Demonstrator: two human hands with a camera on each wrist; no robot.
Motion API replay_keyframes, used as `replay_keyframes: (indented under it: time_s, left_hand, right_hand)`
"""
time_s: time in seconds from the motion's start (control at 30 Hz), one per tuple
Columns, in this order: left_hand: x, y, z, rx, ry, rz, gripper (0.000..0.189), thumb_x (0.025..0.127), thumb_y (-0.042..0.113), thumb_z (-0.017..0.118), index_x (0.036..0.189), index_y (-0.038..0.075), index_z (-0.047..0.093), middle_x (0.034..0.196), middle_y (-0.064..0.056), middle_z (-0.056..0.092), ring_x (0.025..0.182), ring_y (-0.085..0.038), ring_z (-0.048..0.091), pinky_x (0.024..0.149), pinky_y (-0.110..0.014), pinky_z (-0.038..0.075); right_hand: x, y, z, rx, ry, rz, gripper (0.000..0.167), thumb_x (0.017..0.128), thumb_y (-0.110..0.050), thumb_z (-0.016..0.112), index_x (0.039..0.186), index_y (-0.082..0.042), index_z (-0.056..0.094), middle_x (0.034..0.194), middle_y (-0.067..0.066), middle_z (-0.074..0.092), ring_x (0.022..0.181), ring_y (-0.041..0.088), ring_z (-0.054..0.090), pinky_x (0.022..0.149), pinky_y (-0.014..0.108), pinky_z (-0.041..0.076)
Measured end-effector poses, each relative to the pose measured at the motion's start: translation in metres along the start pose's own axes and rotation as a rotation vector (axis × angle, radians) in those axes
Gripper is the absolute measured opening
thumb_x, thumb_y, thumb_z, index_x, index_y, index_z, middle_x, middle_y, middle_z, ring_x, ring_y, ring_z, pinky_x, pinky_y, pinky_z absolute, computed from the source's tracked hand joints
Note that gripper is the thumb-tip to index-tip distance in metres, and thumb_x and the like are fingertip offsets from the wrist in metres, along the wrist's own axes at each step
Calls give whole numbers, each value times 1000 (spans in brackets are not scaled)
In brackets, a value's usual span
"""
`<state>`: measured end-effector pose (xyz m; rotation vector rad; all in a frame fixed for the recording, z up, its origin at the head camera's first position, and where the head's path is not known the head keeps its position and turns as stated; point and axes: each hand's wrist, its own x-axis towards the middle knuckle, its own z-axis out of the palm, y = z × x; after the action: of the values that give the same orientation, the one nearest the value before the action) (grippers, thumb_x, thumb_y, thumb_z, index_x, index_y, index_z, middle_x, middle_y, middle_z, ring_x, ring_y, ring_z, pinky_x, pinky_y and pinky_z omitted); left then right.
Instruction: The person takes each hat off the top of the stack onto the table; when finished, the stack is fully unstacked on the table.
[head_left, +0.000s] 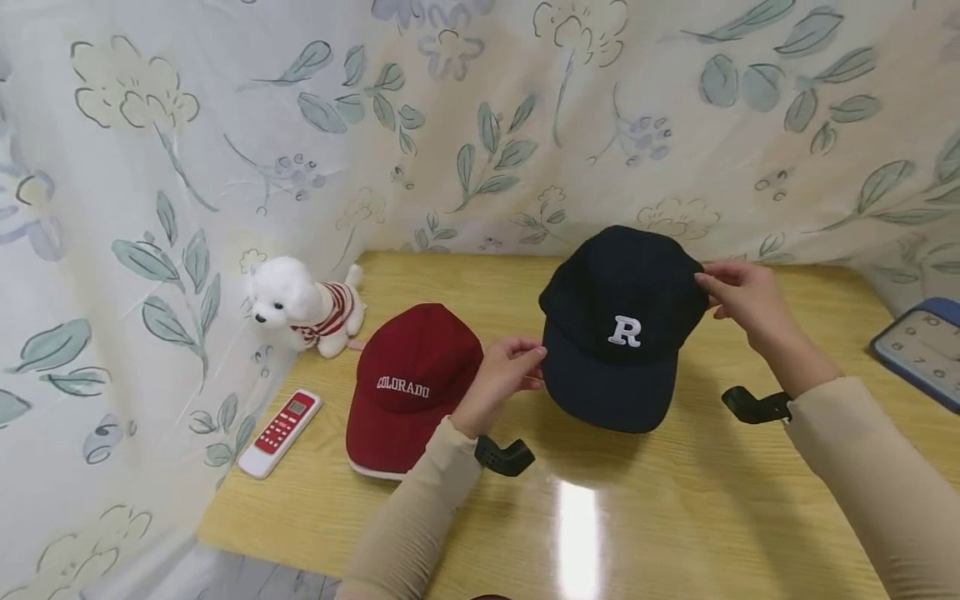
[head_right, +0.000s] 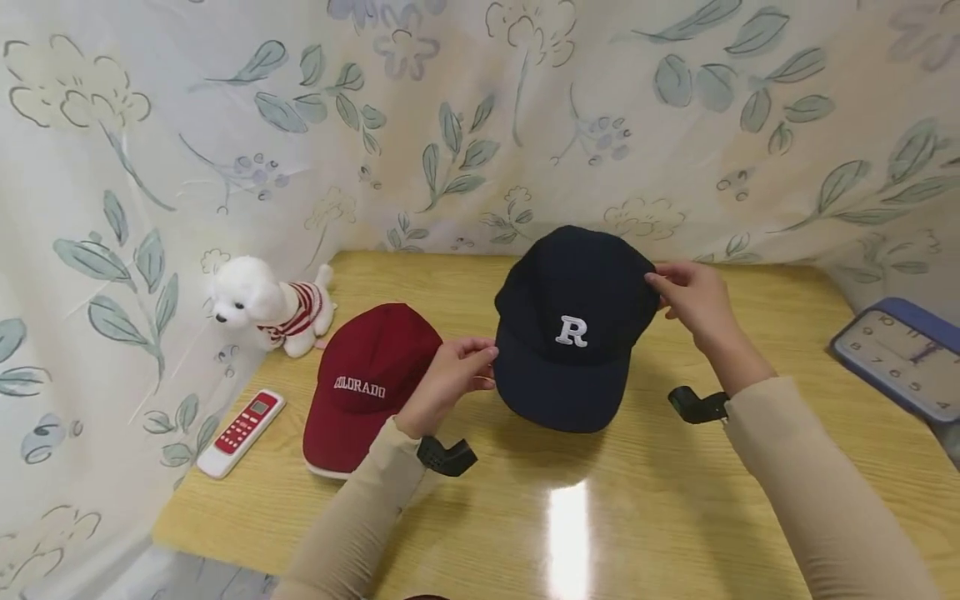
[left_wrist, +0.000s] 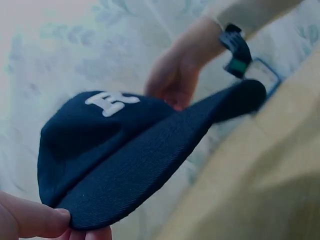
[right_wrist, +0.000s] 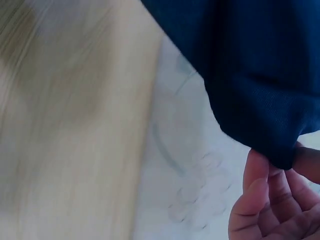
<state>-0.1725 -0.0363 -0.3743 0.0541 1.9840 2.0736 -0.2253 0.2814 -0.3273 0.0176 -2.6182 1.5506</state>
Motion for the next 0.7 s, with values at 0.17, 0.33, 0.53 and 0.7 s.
replay_keyframes:
  time_s: [0.17, 0.33, 0.53, 0.7]
  left_hand:
    - [25, -29, 19, 63, 43, -66, 21, 91, 13, 58, 104, -3, 62, 73, -3, 58, 60, -11, 57, 58, -24, 52]
    - [42, -52, 33, 136, 105, -94, 18, 90, 10, 58, 100, -4, 64, 68, -2, 56, 54, -9, 53, 51, -23, 49]
    - [56, -64, 47, 211, 180, -112, 10, 88, 9, 60, 90, 1, 65, 64, -2, 56, 50, -8, 52, 47, -23, 48]
    - [64, -67, 50, 311, 224, -90, 7, 87, 8, 62, 85, 2, 65, 61, -5, 58, 48, -11, 54, 41, -19, 44]
  right_hand:
    - [8, 28, -9, -61, -31, 22, 53, 92, -32, 54, 121, 11, 48, 73, -28, 52, 61, 2, 56, 53, 22, 48]
    - [23, 51, -5, -91, -87, 47, 49, 94, -30, 52, 119, 12, 50, 74, -22, 53, 60, 2, 57, 54, 25, 50]
    - [36, 74, 0, -130, -116, 91, 48, 95, -29, 49, 120, 12, 49, 78, -15, 53, 61, 5, 58, 55, 26, 50]
    - [47, 85, 8, -129, -112, 115, 48, 95, -28, 50, 119, 13, 49, 77, -10, 53, 60, 5, 57, 55, 25, 50]
